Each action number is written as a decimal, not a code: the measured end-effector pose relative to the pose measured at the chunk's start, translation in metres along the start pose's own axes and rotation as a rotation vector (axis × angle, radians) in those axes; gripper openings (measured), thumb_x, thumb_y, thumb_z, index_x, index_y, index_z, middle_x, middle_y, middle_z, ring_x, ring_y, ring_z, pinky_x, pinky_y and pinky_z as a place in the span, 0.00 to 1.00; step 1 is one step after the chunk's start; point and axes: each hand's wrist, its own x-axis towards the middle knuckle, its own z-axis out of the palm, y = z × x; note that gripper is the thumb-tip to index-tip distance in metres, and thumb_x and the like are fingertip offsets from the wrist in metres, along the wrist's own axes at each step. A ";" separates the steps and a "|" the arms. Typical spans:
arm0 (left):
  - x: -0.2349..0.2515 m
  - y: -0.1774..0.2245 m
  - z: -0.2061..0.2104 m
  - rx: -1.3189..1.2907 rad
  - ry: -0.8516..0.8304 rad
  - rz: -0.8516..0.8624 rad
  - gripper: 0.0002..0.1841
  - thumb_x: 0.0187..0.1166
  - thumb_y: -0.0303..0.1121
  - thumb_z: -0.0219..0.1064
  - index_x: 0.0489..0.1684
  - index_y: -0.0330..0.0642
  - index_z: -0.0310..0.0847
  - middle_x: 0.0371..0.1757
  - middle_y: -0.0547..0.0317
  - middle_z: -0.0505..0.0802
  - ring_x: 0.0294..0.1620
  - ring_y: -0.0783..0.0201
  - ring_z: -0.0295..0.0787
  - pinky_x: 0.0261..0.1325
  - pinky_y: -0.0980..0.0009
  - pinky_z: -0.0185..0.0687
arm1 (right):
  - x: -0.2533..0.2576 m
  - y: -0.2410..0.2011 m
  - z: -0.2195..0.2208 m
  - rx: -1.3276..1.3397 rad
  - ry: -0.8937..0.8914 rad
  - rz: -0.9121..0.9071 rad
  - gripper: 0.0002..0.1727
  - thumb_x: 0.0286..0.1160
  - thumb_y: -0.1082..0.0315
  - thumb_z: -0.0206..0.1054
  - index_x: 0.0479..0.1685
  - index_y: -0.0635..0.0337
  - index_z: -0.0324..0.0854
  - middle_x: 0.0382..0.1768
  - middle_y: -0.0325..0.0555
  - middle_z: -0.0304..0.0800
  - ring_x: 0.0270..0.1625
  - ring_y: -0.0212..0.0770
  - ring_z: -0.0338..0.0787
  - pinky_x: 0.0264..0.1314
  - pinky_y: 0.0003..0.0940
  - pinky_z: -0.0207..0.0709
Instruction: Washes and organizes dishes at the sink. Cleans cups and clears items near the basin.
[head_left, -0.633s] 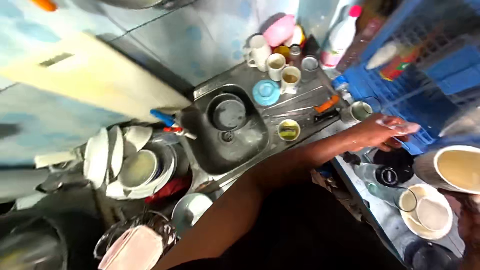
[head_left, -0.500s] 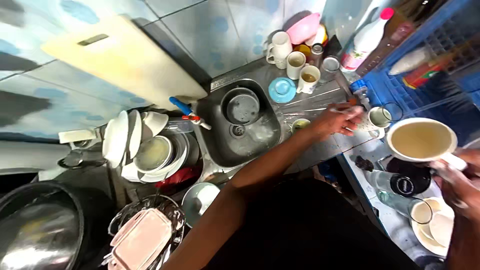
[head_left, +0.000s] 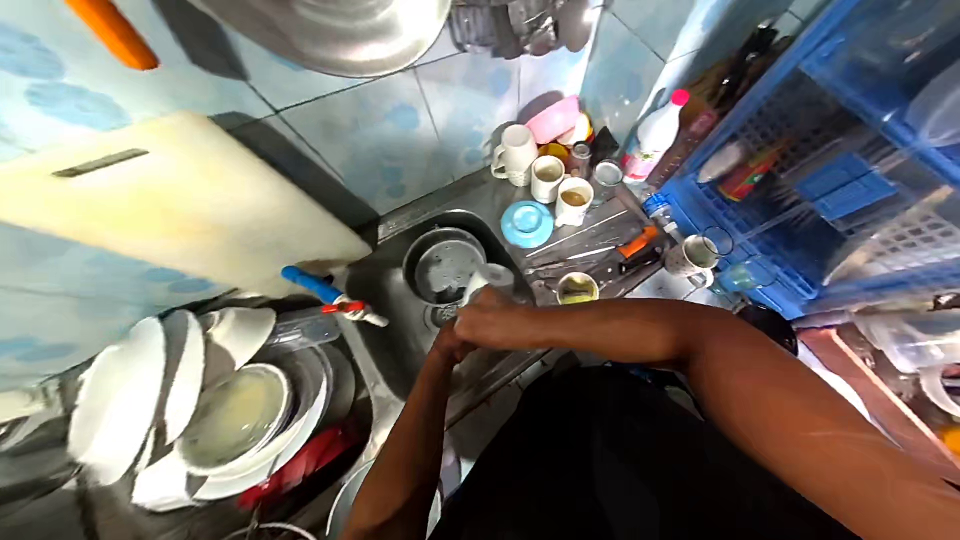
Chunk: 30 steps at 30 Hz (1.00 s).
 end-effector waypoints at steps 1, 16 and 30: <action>-0.006 -0.004 -0.007 -0.017 0.001 0.043 0.12 0.89 0.27 0.48 0.60 0.36 0.73 0.41 0.57 0.88 0.39 0.66 0.85 0.45 0.62 0.86 | 0.009 -0.010 0.001 0.004 -0.016 0.001 0.07 0.79 0.74 0.66 0.46 0.70 0.86 0.47 0.62 0.90 0.53 0.62 0.90 0.54 0.65 0.81; -0.043 0.068 0.081 -0.677 -0.071 0.129 0.20 0.82 0.43 0.41 0.57 0.44 0.75 0.49 0.45 0.92 0.45 0.50 0.92 0.46 0.50 0.91 | -0.044 0.063 0.031 0.918 0.536 0.112 0.18 0.73 0.67 0.77 0.56 0.69 0.84 0.51 0.59 0.91 0.54 0.51 0.91 0.63 0.51 0.84; -0.033 -0.014 0.009 -0.296 0.612 -0.107 0.22 0.72 0.17 0.55 0.68 0.28 0.70 0.63 0.33 0.84 0.53 0.42 0.88 0.49 0.44 0.89 | -0.130 0.186 0.118 0.670 0.089 0.789 0.20 0.75 0.66 0.69 0.66 0.61 0.84 0.57 0.67 0.89 0.59 0.67 0.90 0.63 0.71 0.80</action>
